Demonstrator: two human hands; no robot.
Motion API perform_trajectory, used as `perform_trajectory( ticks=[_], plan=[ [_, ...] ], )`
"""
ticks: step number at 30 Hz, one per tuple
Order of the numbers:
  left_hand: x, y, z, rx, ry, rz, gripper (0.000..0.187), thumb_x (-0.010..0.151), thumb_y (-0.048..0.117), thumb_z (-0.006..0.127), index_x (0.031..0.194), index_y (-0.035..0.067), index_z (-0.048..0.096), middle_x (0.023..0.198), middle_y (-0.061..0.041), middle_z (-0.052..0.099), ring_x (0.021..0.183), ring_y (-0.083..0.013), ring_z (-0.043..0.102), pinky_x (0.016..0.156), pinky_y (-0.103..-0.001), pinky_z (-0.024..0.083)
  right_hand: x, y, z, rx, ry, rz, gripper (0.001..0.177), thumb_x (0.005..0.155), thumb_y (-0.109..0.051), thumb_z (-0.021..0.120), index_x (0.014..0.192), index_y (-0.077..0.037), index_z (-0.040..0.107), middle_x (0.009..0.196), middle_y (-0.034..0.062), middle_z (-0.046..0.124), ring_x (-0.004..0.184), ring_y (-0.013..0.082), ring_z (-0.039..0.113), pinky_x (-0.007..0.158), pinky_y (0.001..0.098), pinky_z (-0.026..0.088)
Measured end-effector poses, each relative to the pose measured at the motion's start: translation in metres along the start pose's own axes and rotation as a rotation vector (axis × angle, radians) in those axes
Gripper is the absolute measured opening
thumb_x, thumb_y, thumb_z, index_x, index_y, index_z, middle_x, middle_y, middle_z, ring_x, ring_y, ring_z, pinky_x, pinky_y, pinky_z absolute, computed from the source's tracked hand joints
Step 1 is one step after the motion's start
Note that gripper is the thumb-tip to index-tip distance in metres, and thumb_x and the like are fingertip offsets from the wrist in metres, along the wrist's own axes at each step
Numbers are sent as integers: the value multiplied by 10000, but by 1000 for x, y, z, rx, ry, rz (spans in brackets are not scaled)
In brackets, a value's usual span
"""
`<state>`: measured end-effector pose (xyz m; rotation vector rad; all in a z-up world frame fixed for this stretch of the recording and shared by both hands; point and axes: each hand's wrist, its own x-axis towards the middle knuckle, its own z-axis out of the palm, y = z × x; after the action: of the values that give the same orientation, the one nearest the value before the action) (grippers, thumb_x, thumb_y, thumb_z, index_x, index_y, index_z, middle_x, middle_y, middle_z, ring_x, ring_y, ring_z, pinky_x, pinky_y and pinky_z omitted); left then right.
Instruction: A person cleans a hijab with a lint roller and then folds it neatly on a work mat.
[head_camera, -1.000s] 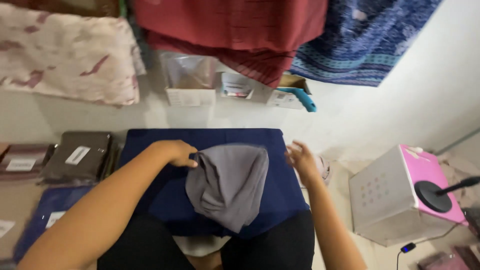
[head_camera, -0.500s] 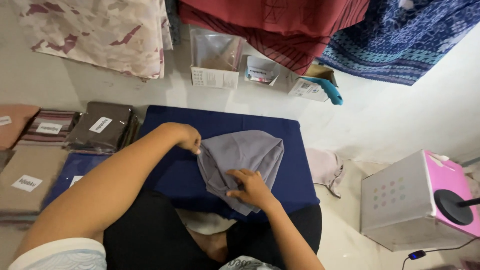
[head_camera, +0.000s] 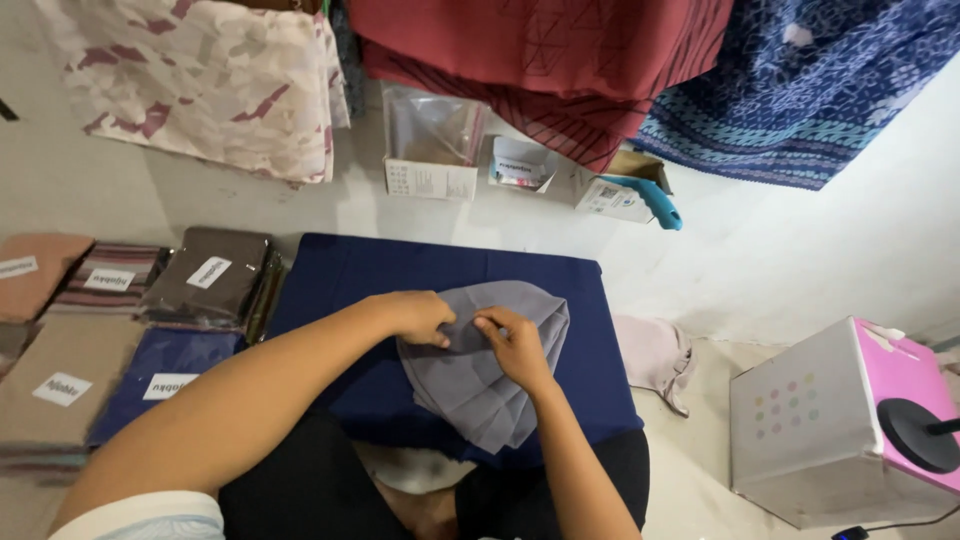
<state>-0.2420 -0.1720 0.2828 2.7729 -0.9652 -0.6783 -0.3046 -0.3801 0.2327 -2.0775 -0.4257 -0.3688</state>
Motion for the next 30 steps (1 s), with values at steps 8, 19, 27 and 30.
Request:
perform_trajectory(
  ticks=[8,19,27,30],
  plan=[
    [-6,2,-35,-368,200,82,386,930,439,690,1020,71,767,965,-138,775,971,-337,712,847,-425,551,-16,-11,-3,-3,440,-82,271,959,-169,732,1214,-77,739,893,137,751,841,283,732,821,405,566],
    [50,-7,-17,-810,294,170,389,800,538,856,716,163,794,650,-9,769,651,-96,697,656,-239,537,4,-12,-2,-8,416,-139,295,772,-251,915,1007,-172,756,800,17,759,819,230,724,836,331,516],
    [37,-6,-37,-866,371,114,304,895,369,775,926,66,773,815,-142,795,736,-194,752,679,-304,621,5,23,-28,802,681,247,75,974,-114,684,900,-116,674,787,7,641,789,148,626,818,315,537],
    [41,-29,-47,-1402,662,5,375,975,341,711,1144,27,598,978,-163,668,836,-289,750,723,-330,656,5,76,-83,951,757,365,142,1028,-350,614,932,-248,590,820,-90,576,831,77,619,814,268,531]
  ],
)
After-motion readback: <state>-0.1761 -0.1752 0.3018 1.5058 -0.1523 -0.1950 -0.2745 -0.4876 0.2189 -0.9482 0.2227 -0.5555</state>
